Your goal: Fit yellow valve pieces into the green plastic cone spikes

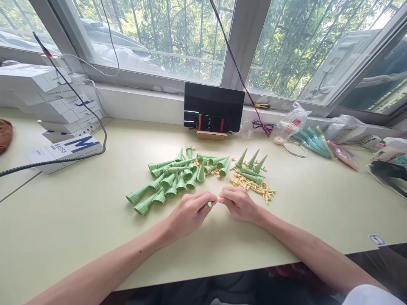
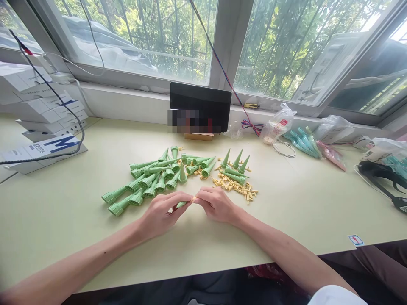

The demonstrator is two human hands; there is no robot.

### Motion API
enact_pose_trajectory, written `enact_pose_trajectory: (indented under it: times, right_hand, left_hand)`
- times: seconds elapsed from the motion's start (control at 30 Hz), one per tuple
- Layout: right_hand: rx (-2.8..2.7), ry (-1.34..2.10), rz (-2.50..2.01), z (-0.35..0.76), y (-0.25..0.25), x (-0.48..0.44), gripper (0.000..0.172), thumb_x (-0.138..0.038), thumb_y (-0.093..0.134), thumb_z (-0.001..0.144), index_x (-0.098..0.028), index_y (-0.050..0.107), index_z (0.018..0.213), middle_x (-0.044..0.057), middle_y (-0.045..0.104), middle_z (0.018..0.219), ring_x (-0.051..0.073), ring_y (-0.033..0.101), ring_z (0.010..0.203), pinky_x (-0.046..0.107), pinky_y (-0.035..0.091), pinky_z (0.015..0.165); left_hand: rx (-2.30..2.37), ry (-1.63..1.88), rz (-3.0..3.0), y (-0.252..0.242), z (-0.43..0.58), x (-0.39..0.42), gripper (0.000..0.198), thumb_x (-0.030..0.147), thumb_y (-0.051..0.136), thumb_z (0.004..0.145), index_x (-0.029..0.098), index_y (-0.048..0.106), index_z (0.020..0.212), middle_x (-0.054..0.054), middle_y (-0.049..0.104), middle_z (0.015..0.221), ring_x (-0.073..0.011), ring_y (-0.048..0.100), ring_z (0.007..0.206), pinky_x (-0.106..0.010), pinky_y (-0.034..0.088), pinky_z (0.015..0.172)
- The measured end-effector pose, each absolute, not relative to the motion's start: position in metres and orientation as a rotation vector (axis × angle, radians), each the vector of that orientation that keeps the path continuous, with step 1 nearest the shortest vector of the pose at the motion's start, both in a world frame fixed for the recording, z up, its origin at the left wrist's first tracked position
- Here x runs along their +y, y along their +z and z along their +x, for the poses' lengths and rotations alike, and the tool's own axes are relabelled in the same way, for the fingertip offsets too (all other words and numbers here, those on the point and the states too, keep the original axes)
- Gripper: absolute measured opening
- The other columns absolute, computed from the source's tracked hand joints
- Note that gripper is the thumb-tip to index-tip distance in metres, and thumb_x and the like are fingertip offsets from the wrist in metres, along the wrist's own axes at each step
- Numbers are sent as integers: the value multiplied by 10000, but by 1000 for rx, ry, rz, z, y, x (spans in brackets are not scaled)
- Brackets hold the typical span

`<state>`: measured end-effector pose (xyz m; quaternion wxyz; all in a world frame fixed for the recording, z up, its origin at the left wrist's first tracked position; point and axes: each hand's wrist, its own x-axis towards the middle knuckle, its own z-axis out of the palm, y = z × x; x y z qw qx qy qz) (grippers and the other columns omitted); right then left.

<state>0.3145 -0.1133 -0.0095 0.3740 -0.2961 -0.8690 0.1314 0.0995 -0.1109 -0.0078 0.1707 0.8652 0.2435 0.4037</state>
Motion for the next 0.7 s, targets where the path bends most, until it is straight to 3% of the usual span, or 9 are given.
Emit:
enact_pose_trajectory:
  times: [0.53,0.7]
  right_hand:
    - [-2191,447,-857,311,-10,-114,343,-298,393,1023,-182,571,754,4,552,628,116,455,537,236,359,522]
    - [-2147,493,-898,311,-10,-111,382,-354,409,1021,-181,560,716,2,559,623,112,461,535,233,366,528]
  left_hand:
    - [709,1134,2481,-7,99,-110,237,63,504,897,204,649,1021,-6,721,849,-86,566,553,-204,444,568]
    - [756,1106,2375,-6,101,-109,166,126,519,930,196,653,997,-19,711,856,-106,622,663,-186,467,562]
